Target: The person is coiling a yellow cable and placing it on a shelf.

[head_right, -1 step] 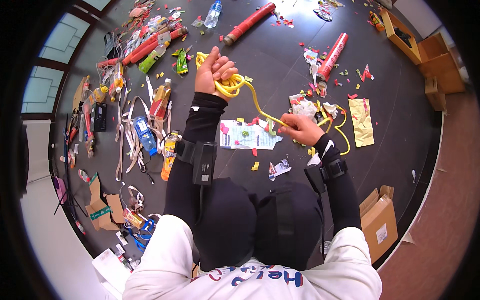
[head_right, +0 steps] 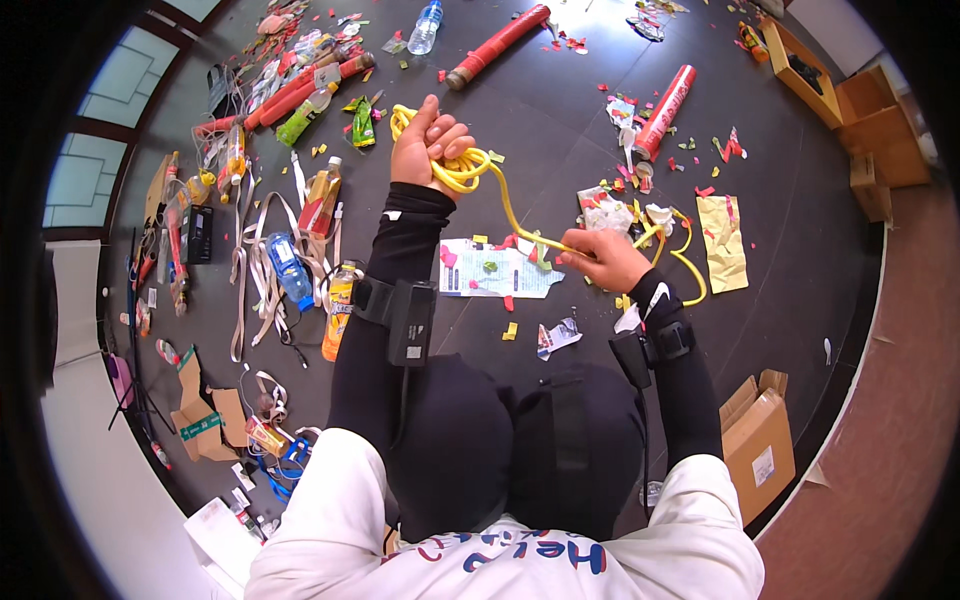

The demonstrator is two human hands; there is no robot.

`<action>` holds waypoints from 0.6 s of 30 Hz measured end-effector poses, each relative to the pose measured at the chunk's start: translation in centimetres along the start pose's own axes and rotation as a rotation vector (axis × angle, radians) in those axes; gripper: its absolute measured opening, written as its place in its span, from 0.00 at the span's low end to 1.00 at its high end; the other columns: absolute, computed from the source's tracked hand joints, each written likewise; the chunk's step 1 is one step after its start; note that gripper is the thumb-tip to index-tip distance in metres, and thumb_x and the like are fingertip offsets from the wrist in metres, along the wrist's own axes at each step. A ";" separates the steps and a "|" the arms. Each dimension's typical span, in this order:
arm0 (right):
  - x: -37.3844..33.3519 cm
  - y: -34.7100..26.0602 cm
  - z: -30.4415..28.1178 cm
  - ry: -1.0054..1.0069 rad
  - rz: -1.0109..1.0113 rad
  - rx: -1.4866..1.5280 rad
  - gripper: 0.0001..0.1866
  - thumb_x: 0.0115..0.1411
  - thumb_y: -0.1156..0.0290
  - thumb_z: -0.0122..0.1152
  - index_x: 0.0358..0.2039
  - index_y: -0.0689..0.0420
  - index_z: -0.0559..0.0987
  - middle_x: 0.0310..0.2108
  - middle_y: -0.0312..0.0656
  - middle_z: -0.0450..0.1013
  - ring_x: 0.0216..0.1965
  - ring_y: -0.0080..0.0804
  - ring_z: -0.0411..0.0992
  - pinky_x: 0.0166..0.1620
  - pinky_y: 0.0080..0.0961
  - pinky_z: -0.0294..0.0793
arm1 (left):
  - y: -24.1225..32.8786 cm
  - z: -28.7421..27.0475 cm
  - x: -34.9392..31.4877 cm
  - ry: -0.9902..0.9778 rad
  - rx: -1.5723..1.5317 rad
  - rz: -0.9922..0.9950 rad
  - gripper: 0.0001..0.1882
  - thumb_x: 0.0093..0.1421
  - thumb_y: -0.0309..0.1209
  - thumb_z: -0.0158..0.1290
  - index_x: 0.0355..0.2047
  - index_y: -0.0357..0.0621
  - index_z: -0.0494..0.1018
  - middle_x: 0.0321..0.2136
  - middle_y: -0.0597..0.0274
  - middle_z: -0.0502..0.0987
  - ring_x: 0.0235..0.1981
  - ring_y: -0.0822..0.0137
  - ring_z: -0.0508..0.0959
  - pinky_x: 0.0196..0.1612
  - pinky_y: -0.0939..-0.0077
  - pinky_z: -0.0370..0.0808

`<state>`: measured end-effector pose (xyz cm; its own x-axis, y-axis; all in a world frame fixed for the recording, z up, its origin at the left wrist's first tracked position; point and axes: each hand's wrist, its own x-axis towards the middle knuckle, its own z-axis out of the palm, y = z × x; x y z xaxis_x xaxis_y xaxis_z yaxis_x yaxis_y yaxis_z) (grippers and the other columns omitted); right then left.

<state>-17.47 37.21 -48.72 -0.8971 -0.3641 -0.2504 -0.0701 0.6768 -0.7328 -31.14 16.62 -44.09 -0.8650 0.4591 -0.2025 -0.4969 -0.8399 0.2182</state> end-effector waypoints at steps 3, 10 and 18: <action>-1.0 -2.4 -1.6 0.021 -0.105 -0.063 0.11 0.52 0.66 0.55 0.22 0.61 0.73 0.12 0.44 0.64 0.15 0.36 0.64 0.22 0.25 0.61 | -0.8 -1.1 0.7 0.157 0.114 -0.017 0.14 0.59 0.32 0.47 0.18 0.47 0.58 0.11 0.73 0.54 0.09 0.80 0.54 0.16 0.84 0.56; -1.2 -6.1 -5.7 0.218 -0.247 0.083 0.09 0.48 0.71 0.62 0.19 0.63 0.73 0.12 0.35 0.60 0.13 0.19 0.54 0.17 0.18 0.50 | -3.2 -1.5 0.3 0.067 0.362 -0.374 0.15 0.58 0.33 0.49 0.18 0.48 0.58 0.11 0.74 0.54 0.10 0.82 0.54 0.15 0.86 0.54; 2.5 -6.0 -5.1 0.573 -0.289 0.005 0.11 0.50 0.69 0.61 0.19 0.63 0.74 0.10 0.35 0.61 0.13 0.18 0.57 0.17 0.18 0.55 | -4.1 -2.1 -1.0 -0.182 0.455 -0.658 0.32 0.44 0.64 0.46 0.28 0.45 0.63 0.17 0.66 0.63 0.12 0.80 0.59 0.16 0.88 0.60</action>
<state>-21.47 35.48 -41.73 -0.9334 -0.1309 0.3342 -0.3431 0.5987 -0.7238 -28.11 19.02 -46.78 -0.3652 0.8897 -0.2741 -0.8524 -0.2012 0.4826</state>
